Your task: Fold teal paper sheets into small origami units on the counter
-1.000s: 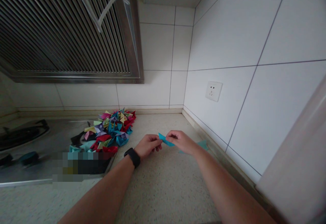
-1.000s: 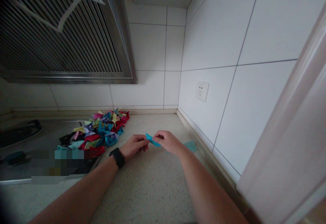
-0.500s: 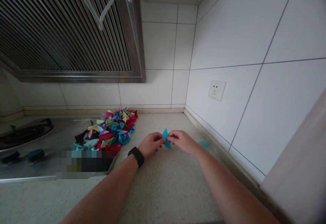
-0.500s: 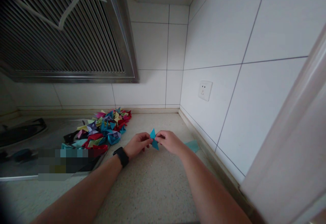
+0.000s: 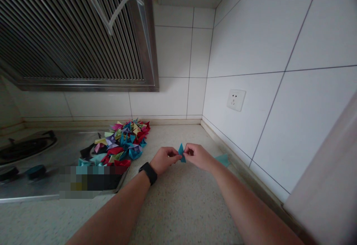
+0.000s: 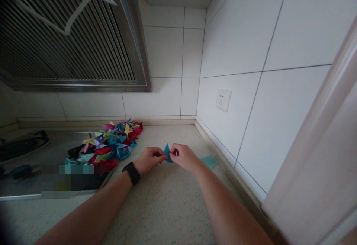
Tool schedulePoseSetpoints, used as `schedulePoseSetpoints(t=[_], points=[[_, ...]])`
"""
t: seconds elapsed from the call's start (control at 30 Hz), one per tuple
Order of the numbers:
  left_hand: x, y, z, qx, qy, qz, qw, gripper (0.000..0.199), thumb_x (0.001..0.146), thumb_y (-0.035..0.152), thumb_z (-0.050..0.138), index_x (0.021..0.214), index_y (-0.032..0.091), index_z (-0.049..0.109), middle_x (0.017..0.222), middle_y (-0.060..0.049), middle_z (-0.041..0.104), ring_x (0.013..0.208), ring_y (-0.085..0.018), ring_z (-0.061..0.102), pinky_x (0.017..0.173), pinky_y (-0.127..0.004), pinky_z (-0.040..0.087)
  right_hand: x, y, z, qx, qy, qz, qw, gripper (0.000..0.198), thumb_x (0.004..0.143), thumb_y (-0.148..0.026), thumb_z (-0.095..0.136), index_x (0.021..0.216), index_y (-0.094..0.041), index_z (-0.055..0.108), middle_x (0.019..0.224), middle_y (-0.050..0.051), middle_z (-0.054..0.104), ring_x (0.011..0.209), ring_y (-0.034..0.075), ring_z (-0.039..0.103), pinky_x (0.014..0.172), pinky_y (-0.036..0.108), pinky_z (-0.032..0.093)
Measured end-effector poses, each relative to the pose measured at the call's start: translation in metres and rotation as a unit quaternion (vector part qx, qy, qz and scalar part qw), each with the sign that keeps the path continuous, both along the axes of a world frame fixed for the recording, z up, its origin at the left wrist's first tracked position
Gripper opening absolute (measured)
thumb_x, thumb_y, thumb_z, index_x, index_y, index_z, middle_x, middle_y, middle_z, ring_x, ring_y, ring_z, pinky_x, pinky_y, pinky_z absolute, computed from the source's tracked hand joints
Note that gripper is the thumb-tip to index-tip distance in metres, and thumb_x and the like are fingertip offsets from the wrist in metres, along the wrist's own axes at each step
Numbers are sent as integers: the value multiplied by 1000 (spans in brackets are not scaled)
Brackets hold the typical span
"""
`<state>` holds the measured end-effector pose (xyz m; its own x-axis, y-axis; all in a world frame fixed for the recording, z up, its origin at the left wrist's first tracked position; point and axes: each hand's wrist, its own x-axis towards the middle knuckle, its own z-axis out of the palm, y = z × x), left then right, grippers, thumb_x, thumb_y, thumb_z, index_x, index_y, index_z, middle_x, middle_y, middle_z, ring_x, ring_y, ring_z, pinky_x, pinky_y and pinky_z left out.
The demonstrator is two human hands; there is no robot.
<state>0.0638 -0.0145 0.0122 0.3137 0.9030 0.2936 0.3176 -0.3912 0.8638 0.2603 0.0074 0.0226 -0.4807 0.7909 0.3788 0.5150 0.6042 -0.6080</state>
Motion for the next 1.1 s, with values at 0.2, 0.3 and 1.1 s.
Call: schedulePoseSetpoints(t=[0.2, 0.3, 1.1], points=[[-1, 0, 2, 0, 15, 5, 1000, 32, 76, 42, 64, 78, 10, 69, 63, -2, 59, 54, -8, 47, 53, -20, 36, -1, -1, 0, 40, -16, -25, 999, 10, 78, -26, 57, 74, -17, 58, 65, -1, 56, 59, 9, 48, 54, 21, 29], [0, 0, 1, 2, 14, 6, 1000, 32, 77, 42, 63, 78, 11, 69, 62, -2, 58, 54, -8, 46, 53, -20, 35, -2, -4, 3, 60, -35, -45, 997, 10, 78, -26, 57, 74, -17, 58, 66, 0, 58, 58, 9, 48, 55, 21, 28], [-9, 14, -9, -1, -79, 18, 997, 46, 76, 36, 64, 117, 16, 57, 101, -10, 61, 72, -13, 58, 48, -20, 47, 15, -4, 14, 124, -152, -95, 976, 10, 81, -27, 56, 87, -23, 63, 80, 0, 63, 69, 12, 54, 61, 23, 31]])
